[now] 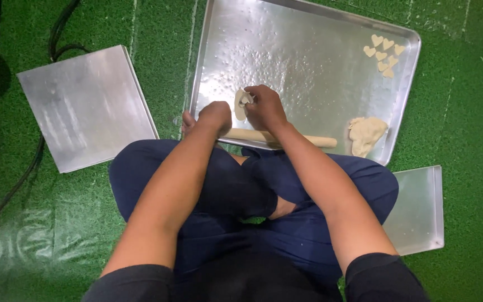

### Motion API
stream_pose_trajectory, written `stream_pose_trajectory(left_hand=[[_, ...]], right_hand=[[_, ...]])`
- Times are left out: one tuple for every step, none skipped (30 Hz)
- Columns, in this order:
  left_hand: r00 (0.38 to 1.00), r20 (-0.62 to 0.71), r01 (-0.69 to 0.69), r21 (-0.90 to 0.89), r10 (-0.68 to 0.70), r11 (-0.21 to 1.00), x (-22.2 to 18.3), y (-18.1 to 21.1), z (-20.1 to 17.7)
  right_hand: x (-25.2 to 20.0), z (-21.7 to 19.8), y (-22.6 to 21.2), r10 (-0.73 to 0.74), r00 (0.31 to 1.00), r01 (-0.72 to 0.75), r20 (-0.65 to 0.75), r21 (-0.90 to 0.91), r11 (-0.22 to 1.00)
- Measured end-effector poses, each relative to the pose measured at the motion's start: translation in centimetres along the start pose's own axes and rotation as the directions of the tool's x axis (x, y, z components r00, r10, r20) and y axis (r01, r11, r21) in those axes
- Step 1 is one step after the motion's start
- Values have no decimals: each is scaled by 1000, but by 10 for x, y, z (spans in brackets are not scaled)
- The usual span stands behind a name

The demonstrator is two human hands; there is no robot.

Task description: Rolling out dough with a rolling pin and cutting heart shapes using a cookie cutter on a metal tray.

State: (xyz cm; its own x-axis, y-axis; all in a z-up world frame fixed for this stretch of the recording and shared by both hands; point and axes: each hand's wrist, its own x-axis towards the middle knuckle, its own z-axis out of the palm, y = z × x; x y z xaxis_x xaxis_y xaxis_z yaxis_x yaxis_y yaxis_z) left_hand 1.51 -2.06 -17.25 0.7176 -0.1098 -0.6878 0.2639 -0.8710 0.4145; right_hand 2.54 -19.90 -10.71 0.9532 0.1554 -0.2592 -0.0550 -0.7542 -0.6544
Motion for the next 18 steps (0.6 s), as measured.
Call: stream_pose_trajectory(left_hand=[[1000,0,-1,-1,1,1000,-6,4,-9],[1000,-25,14,-30,-15,999,-13,7,-17],[998,-49,28,-60,-31,998,-20,10,-26],[998,-49,30,-64,-33,998,-16,9,-27],[993,-112,6,-149,-23,989,-11,9,-28],[984,-175,-24,-232,-18,973,-7,9,-29],[984,-176,-23,-235,-19,972,-12,13,-32],[980,-200,-61,-280,4,958,-17,16,-33],[974,-226,-100,-323,26,941,-22,19,-35],[974,-223,-99,-325,25,941,-18,17,-32],[972,-232,-110,-323,34,940,-15,15,-29],[970,-241,-120,-320,42,940,-11,13,-27],[970,-240,-118,-320,40,940,-13,13,-27],[966,-254,-129,-328,45,936,-15,14,-28],[962,-268,-141,-336,49,931,-17,15,-28],[963,-265,-139,-335,49,932,-19,17,-29],[962,-269,-141,-339,48,930,-21,19,-30],[961,-274,-143,-344,46,928,-24,20,-31]], right_hand=[[1,-1,-2,0,1000,0,0,-1,1000],[1,-1,-4,-19,999,19,30,1,1000],[1,-1,-6,-39,997,39,60,4,999],[0,1,-5,-40,997,40,63,2,999],[0,3,-4,-59,996,60,71,-9,998],[0,3,-3,-78,994,80,79,-21,997],[-1,4,-3,-80,993,82,81,-23,996],[-2,4,-2,-108,991,111,79,-38,993],[-4,5,-1,-135,988,140,77,-54,989],[-5,6,-1,-134,988,138,79,-54,989],[-5,6,-1,-147,987,150,65,-48,988],[-6,8,-1,-160,986,162,50,-40,986],[-6,8,-1,-160,986,162,51,-38,986],[-6,9,-1,-175,984,176,34,-45,983],[-6,10,-1,-190,982,190,16,-53,980],[-6,11,-1,-187,982,188,16,-51,981],[-6,11,0,-196,981,196,7,-61,979],[-5,12,1,-205,979,205,0,-73,976]])
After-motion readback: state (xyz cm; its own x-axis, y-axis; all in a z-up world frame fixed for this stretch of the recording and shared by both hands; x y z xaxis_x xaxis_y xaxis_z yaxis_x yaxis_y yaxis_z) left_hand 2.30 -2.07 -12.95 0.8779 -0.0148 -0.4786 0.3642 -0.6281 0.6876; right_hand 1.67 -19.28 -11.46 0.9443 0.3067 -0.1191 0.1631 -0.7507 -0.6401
